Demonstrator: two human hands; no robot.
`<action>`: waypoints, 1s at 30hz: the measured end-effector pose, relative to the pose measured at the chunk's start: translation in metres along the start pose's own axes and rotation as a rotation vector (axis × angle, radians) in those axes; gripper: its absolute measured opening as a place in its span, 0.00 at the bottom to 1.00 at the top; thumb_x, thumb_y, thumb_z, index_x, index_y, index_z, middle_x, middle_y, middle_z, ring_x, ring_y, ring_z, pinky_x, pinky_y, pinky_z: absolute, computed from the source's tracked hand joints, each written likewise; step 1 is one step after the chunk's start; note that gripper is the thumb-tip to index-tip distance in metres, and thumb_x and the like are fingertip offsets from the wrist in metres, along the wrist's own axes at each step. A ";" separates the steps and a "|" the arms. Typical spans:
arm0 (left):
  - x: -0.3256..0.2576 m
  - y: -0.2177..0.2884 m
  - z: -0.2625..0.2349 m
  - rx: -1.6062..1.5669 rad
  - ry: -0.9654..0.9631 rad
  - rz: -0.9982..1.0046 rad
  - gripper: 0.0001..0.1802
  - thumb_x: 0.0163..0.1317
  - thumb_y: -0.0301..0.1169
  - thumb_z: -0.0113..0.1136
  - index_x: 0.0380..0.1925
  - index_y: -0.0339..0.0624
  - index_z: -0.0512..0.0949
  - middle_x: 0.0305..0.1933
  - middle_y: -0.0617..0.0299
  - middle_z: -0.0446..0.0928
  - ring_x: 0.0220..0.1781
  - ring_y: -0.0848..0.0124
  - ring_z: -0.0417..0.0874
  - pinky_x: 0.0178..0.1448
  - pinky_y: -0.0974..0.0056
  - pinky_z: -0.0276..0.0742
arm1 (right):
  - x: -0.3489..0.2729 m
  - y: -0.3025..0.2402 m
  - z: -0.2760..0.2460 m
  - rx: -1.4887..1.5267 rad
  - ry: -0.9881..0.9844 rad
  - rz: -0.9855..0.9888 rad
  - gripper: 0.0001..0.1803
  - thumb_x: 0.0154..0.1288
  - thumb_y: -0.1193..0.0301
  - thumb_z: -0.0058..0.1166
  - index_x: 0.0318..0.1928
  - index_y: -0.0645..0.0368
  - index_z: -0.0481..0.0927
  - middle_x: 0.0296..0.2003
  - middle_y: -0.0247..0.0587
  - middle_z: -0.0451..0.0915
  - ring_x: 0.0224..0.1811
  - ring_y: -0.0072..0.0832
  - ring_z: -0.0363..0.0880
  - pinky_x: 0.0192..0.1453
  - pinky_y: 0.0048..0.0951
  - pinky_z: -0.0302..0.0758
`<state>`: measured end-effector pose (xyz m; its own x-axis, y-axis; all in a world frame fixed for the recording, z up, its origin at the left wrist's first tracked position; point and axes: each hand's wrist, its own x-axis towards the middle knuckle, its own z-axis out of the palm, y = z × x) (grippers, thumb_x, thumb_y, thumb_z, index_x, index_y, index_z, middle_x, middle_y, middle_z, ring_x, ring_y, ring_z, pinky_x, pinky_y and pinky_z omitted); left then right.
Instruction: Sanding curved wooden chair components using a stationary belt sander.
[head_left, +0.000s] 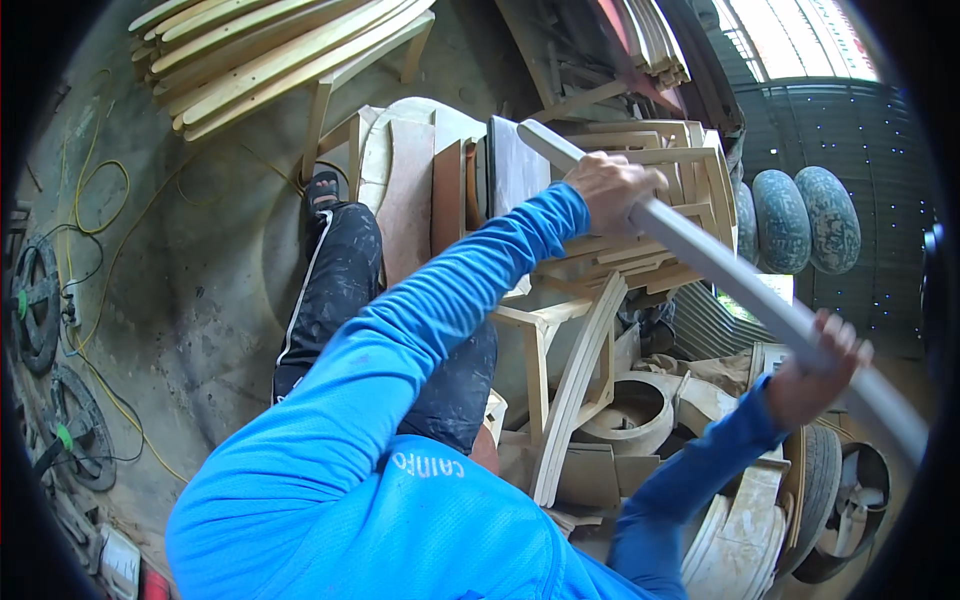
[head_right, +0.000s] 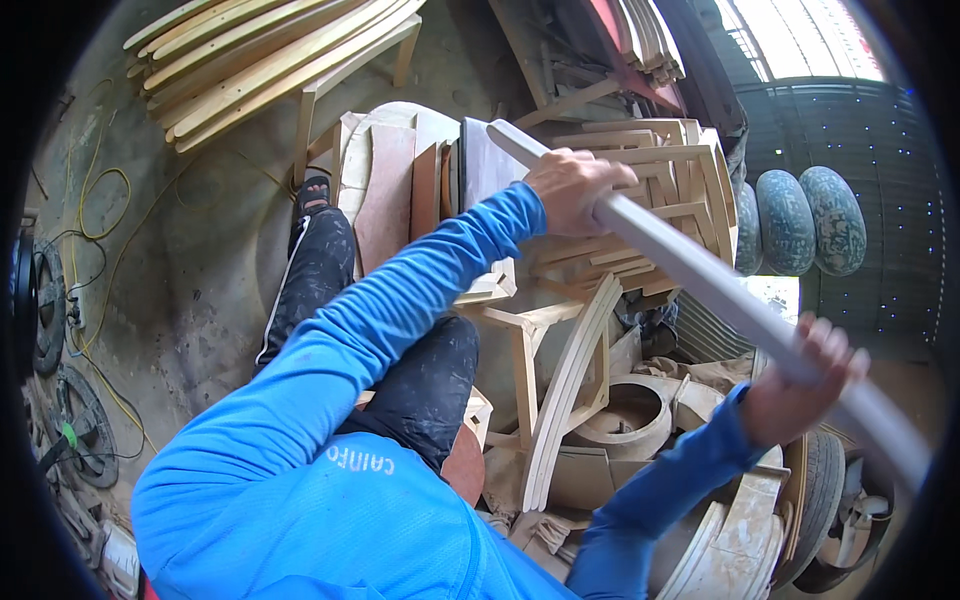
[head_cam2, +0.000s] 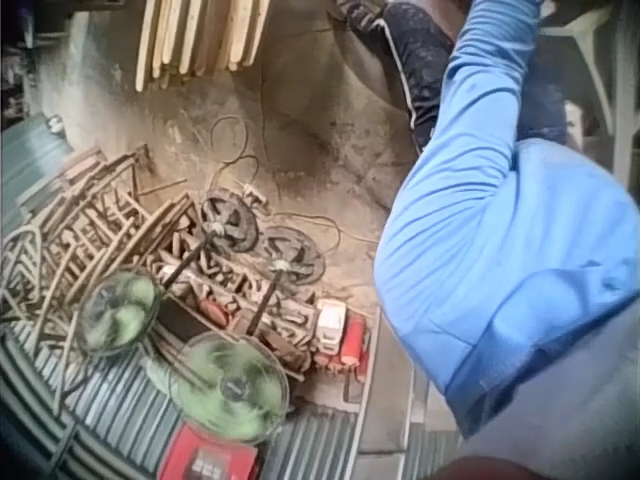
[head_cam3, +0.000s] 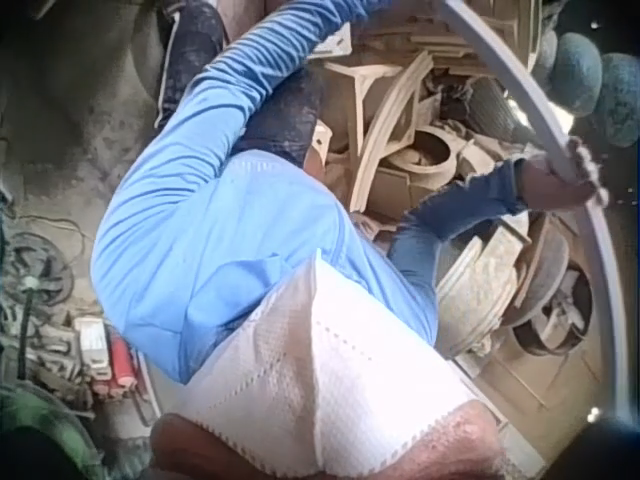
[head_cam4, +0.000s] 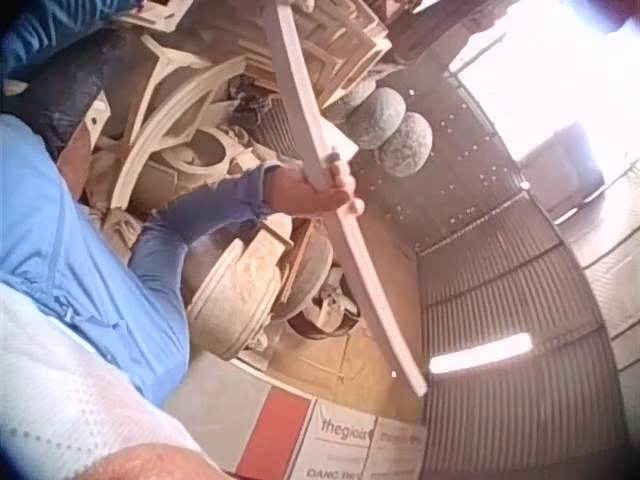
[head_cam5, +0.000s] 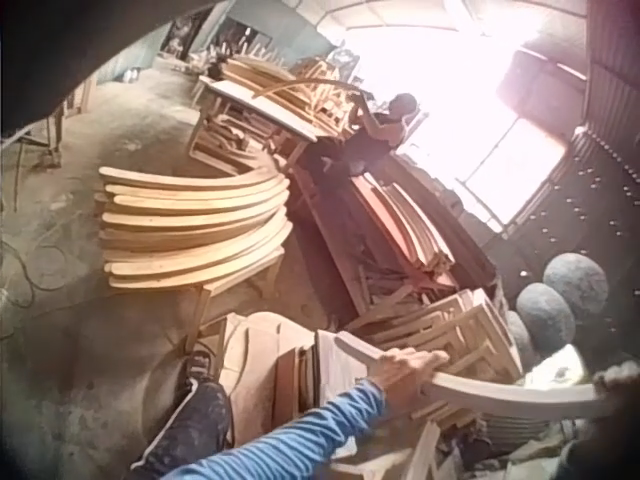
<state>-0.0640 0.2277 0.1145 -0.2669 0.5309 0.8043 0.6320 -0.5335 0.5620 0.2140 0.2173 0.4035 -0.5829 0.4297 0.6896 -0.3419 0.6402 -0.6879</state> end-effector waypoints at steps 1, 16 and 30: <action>0.006 0.015 -0.007 -0.018 -0.260 0.002 0.30 0.47 0.43 0.75 0.53 0.55 0.81 0.43 0.57 0.88 0.46 0.54 0.89 0.50 0.50 0.84 | -0.043 -0.009 0.002 0.080 0.014 -0.073 0.13 0.65 0.67 0.65 0.41 0.47 0.72 0.32 0.29 0.75 0.38 0.26 0.74 0.59 0.41 0.72; -0.020 0.076 0.035 -0.029 0.123 -0.312 0.17 0.48 0.36 0.73 0.39 0.51 0.80 0.38 0.54 0.85 0.44 0.52 0.88 0.50 0.50 0.83 | -0.037 -0.038 -0.017 -0.283 0.143 -0.023 0.18 0.73 0.72 0.57 0.59 0.53 0.69 0.61 0.64 0.78 0.69 0.63 0.72 0.76 0.63 0.66; -0.003 -0.022 0.016 0.085 0.273 -0.025 0.15 0.48 0.42 0.74 0.31 0.51 0.80 0.30 0.61 0.84 0.36 0.59 0.88 0.42 0.53 0.83 | -0.049 0.026 0.013 -0.328 0.202 -0.080 0.12 0.70 0.66 0.62 0.51 0.48 0.76 0.61 0.53 0.81 0.67 0.58 0.75 0.77 0.60 0.67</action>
<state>-0.0655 0.2482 0.0970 -0.4618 0.3404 0.8191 0.6786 -0.4591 0.5734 0.2242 0.2046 0.3489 -0.3956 0.4661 0.7914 -0.1076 0.8322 -0.5440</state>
